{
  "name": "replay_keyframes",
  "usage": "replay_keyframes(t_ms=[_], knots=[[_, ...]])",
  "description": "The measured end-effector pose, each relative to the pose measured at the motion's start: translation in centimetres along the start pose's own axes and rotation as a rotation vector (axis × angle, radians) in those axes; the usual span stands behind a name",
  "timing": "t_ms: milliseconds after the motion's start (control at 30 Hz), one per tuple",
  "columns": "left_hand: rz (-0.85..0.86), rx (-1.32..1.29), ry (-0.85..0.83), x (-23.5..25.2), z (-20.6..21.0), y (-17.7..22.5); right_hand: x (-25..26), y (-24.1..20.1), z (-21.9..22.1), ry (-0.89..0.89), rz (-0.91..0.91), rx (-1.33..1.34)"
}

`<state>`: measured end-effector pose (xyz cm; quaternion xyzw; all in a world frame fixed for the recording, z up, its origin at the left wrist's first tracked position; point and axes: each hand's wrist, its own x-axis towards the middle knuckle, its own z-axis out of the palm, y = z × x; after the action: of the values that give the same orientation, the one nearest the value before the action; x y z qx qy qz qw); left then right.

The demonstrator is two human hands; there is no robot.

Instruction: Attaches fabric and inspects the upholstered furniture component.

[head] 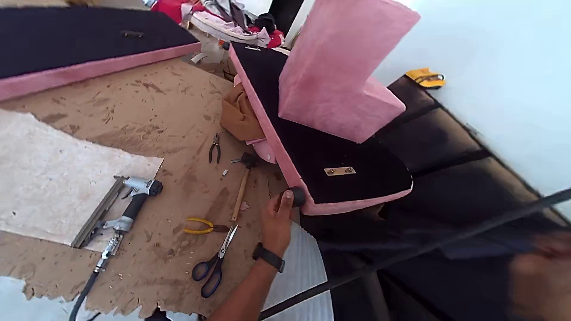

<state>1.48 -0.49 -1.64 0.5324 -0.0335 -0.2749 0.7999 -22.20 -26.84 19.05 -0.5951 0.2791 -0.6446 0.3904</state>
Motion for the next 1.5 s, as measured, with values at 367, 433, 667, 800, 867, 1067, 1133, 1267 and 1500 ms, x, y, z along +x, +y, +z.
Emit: replay_keyframes(t_ms=[367,433,667,800,867,1067,1133,1267,1500], knots=[[0.081,0.384,-0.630,2.4,-3.7,5.6,6.5,20.6,5.3,-0.276,0.658,-0.292],[-0.021,0.404,-0.414,2.1,-2.9,5.5,6.5,21.2,5.1,-0.234,0.655,-0.281],[0.196,0.677,-0.432,1.2,-1.8,6.1,6.2,22.4,4.5,-0.194,0.613,-0.298],[-0.006,0.512,-0.327,1.7,-2.5,5.7,6.0,22.1,4.5,-0.192,0.578,-0.291],[-0.180,0.399,-0.302,1.9,-2.0,5.3,5.9,21.8,4.5,-0.185,0.568,-0.282],[-0.199,0.195,-0.375,1.3,-0.6,5.2,6.2,22.2,4.9,-0.165,0.556,-0.263],[-0.093,0.330,-0.376,1.0,-0.3,5.4,6.1,22.3,5.1,-0.143,0.560,-0.287],[0.279,0.727,-0.380,1.5,-1.6,4.2,6.0,22.3,5.2,-0.145,0.564,-0.289],[0.569,0.842,-0.468,2.5,-2.8,3.2,5.3,22.4,4.5,-0.174,0.558,-0.239]])
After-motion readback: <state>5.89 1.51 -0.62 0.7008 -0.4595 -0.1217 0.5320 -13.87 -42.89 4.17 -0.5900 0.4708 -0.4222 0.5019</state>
